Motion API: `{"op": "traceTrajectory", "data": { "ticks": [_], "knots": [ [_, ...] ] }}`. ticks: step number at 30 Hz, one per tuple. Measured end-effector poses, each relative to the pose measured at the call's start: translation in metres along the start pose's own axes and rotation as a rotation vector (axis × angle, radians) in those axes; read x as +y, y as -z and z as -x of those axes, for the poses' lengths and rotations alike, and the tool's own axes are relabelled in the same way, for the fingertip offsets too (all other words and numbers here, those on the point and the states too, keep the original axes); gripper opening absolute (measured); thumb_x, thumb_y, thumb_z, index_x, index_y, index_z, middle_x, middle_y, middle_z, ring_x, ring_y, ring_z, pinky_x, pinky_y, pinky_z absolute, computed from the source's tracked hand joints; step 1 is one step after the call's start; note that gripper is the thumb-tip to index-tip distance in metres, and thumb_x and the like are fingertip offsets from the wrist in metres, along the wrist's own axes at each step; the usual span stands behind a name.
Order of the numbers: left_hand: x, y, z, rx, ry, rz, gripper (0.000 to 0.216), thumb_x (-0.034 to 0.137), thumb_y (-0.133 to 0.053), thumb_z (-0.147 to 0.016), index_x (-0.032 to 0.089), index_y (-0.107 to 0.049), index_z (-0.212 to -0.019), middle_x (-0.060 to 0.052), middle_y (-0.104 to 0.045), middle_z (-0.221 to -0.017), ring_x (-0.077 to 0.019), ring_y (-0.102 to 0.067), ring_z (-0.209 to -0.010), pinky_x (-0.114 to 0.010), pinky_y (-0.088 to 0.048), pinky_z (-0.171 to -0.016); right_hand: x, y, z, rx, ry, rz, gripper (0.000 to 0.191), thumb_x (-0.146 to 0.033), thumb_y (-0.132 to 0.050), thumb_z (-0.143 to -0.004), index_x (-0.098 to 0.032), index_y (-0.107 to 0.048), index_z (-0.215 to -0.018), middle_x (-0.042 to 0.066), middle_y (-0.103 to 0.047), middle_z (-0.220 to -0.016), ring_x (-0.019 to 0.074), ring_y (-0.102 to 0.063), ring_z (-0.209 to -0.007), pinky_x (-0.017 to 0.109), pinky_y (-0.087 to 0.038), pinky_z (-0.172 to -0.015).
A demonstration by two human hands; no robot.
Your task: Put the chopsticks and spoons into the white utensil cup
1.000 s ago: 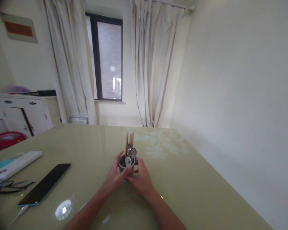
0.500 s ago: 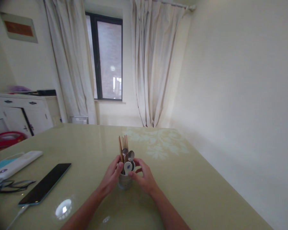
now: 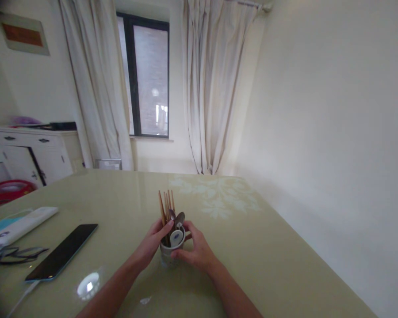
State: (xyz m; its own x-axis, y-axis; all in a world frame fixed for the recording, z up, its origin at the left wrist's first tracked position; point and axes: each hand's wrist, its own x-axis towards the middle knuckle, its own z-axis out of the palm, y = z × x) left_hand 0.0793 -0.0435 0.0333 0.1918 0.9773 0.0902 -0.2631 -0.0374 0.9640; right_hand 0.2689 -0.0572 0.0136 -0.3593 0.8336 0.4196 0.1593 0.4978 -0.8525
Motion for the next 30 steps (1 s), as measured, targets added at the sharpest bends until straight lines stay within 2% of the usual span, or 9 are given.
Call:
{"op": "traceTrajectory", "data": {
  "ticks": [3,6,9,13,16,19,21,25,30],
  "knots": [
    [0.005,0.002,0.003,-0.035,0.036,0.033,0.07,0.066,-0.088,-0.074,0.019,-0.074,-0.124,-0.012,-0.079,-0.128,-0.0315,-0.071,-0.121,-0.038,-0.056,-0.1,0.002,-0.001,0.0,-0.003,-0.005,-0.002,0.088,-0.067,-0.09,-0.074,-0.024,-0.056,-0.143,0.014,-0.069,-0.137,0.0368,-0.068,-0.122,0.045,-0.056,-0.096],
    [0.005,0.005,0.003,-0.029,0.055,0.038,0.068,0.069,-0.085,-0.075,0.018,-0.076,-0.12,-0.012,-0.079,-0.126,-0.0327,-0.07,-0.121,-0.04,-0.054,-0.103,-0.001,-0.001,0.001,-0.01,-0.002,-0.006,0.082,-0.064,-0.09,-0.076,-0.025,-0.058,-0.141,0.012,-0.07,-0.136,0.0356,-0.068,-0.121,0.044,-0.055,-0.096],
    [0.003,0.006,0.003,-0.021,0.059,0.038,0.067,0.07,-0.084,-0.075,0.017,-0.078,-0.116,-0.012,-0.081,-0.119,-0.0322,-0.072,-0.116,-0.041,-0.055,-0.101,-0.005,0.0,0.001,-0.021,0.01,-0.021,0.08,-0.062,-0.09,-0.077,-0.025,-0.059,-0.14,0.011,-0.07,-0.135,0.0346,-0.068,-0.119,0.044,-0.055,-0.096],
    [0.003,0.005,0.002,-0.027,0.047,0.043,0.067,0.065,-0.088,-0.074,0.017,-0.076,-0.119,-0.012,-0.08,-0.121,-0.0302,-0.073,-0.113,-0.037,-0.057,-0.096,-0.005,-0.002,0.001,-0.01,0.032,-0.048,0.079,-0.057,-0.091,-0.078,-0.026,-0.056,-0.142,0.011,-0.069,-0.132,0.0334,-0.067,-0.118,0.044,-0.055,-0.096],
    [0.004,0.003,0.001,-0.044,0.026,0.019,0.067,0.064,-0.089,-0.073,0.017,-0.076,-0.118,-0.013,-0.081,-0.119,-0.0289,-0.074,-0.107,-0.035,-0.059,-0.091,-0.002,-0.002,0.002,0.014,0.073,-0.072,0.085,-0.052,-0.093,-0.077,-0.028,-0.051,-0.147,0.011,-0.064,-0.139,0.0331,-0.066,-0.121,0.045,-0.053,-0.1],
    [0.005,0.002,0.0,-0.026,-0.048,-0.081,0.062,0.067,-0.085,-0.076,0.015,-0.077,-0.109,-0.012,-0.082,-0.107,-0.028,-0.075,-0.098,-0.034,-0.059,-0.083,0.0,-0.002,0.004,0.014,0.082,-0.101,0.096,-0.049,-0.096,-0.075,-0.029,-0.044,-0.154,0.013,-0.056,-0.151,0.0352,-0.06,-0.133,0.047,-0.05,-0.107],
    [0.006,0.001,0.001,-0.01,-0.125,-0.182,0.058,0.069,-0.076,-0.085,0.014,-0.078,-0.102,-0.011,-0.082,-0.1,-0.0274,-0.074,-0.094,-0.033,-0.059,-0.08,-0.001,-0.003,0.005,0.009,0.066,-0.108,0.1,-0.048,-0.098,-0.072,-0.029,-0.043,-0.154,0.014,-0.055,-0.153,0.0366,-0.057,-0.137,0.048,-0.049,-0.109],
    [0.011,-0.001,0.004,0.009,-0.26,-0.365,0.052,0.064,-0.06,-0.098,0.016,-0.076,-0.095,-0.01,-0.081,-0.095,-0.0262,-0.074,-0.09,-0.033,-0.058,-0.08,-0.003,-0.005,0.004,0.02,0.033,-0.103,0.094,-0.044,-0.098,-0.071,-0.029,-0.05,-0.15,0.011,-0.061,-0.144,0.0357,-0.061,-0.132,0.048,-0.049,-0.11],
    [0.013,-0.001,0.006,0.071,-0.34,-0.468,0.043,0.057,-0.06,-0.099,0.018,-0.076,-0.101,-0.011,-0.08,-0.098,-0.0287,-0.075,-0.094,-0.038,-0.057,-0.086,0.0,-0.007,0.004,0.037,0.007,-0.115,0.092,-0.043,-0.098,-0.069,-0.029,-0.054,-0.149,0.01,-0.064,-0.144,0.0356,-0.061,-0.132,0.048,-0.049,-0.111]
  ]
}}
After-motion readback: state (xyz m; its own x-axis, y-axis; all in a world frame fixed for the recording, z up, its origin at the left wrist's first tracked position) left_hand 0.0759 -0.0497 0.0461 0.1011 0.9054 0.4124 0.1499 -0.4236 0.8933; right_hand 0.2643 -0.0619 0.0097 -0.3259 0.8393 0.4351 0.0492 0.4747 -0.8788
